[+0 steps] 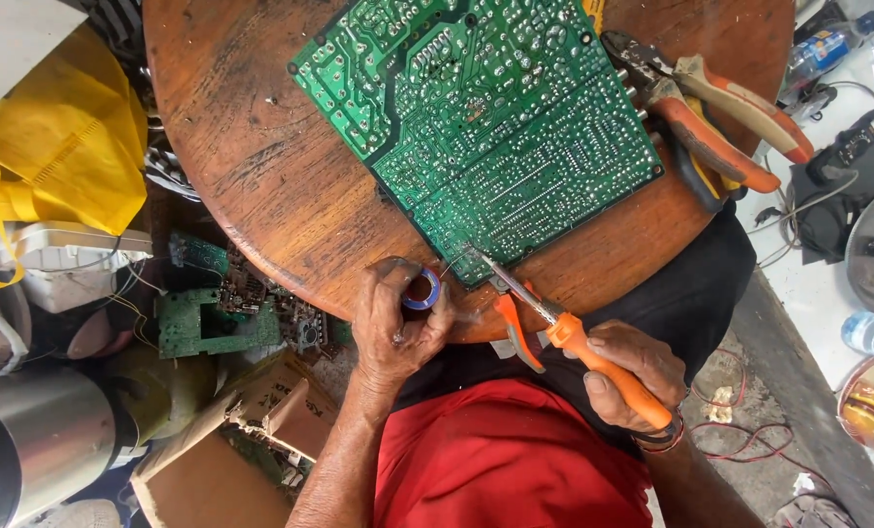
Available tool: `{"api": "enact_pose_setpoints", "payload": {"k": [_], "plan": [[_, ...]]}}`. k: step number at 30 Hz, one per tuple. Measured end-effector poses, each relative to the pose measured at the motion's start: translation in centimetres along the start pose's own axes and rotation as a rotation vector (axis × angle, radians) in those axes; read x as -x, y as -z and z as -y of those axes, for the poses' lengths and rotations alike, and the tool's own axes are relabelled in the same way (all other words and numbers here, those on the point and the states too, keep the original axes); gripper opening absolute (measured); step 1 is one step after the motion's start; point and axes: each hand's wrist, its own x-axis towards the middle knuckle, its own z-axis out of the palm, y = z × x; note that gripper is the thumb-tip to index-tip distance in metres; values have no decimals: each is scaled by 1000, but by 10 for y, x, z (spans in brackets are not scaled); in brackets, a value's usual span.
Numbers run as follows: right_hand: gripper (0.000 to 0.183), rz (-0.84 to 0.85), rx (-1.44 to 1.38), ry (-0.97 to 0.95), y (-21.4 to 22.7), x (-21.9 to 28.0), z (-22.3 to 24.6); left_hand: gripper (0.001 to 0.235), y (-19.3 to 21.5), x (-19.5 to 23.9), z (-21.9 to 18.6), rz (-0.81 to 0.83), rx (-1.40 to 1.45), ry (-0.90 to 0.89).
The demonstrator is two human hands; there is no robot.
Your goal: The person solders a green circuit board using a soldering iron and solder wire. They hold the board steady with pliers while applying solder to various points on the board's surface.
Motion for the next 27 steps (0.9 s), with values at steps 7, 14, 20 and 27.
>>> {"api": "enact_pose_setpoints", "payload": {"k": [7, 14, 20, 27], "plan": [[29, -10, -26, -8, -3, 4, -3, 35, -1, 4, 1, 13, 6, 41], [29, -36, -12, 77, -5, 3, -4, 31, -1, 2, 0, 34, -22, 47], [29, -10, 1, 90, -1, 5, -5, 29, 1, 0, -1, 70, 8, 45], [28, 57, -10, 59, 0, -9, 5, 27, 3, -2, -4, 86, 20, 45]]}}
